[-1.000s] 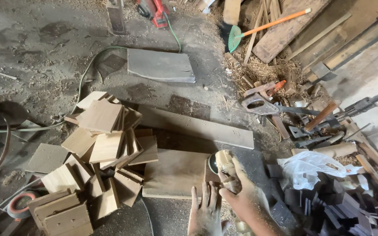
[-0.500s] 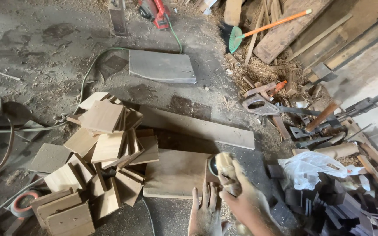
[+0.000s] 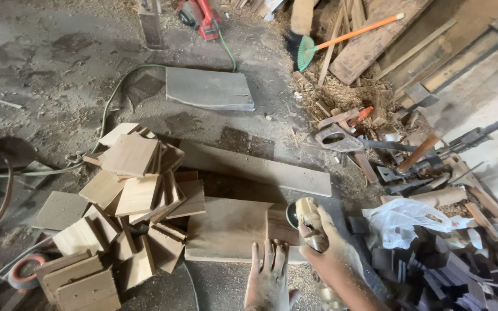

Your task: Sanding small wood blocks using a handheld power sander

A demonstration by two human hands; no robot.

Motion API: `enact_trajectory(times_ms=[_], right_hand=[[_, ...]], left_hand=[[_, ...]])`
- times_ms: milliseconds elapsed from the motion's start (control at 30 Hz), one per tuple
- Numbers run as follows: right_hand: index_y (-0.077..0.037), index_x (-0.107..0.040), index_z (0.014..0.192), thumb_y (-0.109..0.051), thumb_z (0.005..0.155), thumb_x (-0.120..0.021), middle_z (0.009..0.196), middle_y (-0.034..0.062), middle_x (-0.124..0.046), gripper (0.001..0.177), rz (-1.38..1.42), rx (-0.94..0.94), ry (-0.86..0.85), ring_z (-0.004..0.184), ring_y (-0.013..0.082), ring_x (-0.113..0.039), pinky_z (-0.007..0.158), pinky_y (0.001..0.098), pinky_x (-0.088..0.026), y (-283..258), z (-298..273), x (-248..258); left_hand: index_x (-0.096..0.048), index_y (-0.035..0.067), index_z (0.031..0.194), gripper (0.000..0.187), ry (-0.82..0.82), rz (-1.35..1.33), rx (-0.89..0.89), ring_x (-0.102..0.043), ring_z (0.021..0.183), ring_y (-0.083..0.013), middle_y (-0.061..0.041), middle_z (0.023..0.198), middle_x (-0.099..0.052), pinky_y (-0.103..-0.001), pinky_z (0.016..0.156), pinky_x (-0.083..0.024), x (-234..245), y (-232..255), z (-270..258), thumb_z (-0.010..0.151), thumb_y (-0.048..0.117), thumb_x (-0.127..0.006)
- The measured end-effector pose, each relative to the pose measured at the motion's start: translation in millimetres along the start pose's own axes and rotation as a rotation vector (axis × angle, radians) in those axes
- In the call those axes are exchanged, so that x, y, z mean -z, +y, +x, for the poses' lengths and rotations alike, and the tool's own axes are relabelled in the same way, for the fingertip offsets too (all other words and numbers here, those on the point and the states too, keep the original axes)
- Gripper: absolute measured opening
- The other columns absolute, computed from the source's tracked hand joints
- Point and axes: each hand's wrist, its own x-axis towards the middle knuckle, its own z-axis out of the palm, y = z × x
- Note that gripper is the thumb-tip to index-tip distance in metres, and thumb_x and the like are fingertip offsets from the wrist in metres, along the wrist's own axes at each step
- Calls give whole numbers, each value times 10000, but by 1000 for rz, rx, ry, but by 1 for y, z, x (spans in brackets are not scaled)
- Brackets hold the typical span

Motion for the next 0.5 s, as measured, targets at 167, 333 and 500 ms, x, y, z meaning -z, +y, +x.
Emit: enact_trajectory(times_ms=[167, 333, 500], right_hand=[[-352, -310, 1611, -316, 663, -735, 1346, 5, -703, 1039, -110, -76, 53, 1091, 248, -748, 916, 352, -599, -11, -21, 49], [-391, -111, 1661, -272, 770, -803, 1403, 28, -646, 1134, -57, -297, -16, 942, 197, -813, 687, 303, -696, -3, -27, 75], [-207, -266, 1622, -335, 713, -778, 1408, 68, -636, 1051, -42, -171, 49, 1147, 238, -731, 944, 347, -583, 38, -28, 71]], left_hand=[[-287, -140, 1490, 1040, -3, 45, -12, -225, 1455, -575, -396, 1547, -299, -819, 1152, -25, 12, 1, 4, 957, 733, -478], [-490, 87, 1407, 561, -143, -120, 345, -470, 1287, -395, -240, 1375, -483, -733, 1118, -256, 44, -17, 39, 1036, 507, -448], [-154, 104, 1608, 712, -381, -247, 439, -38, 1546, -355, -193, 1680, -46, -758, 1188, -74, 104, -39, 78, 995, 376, -394]])
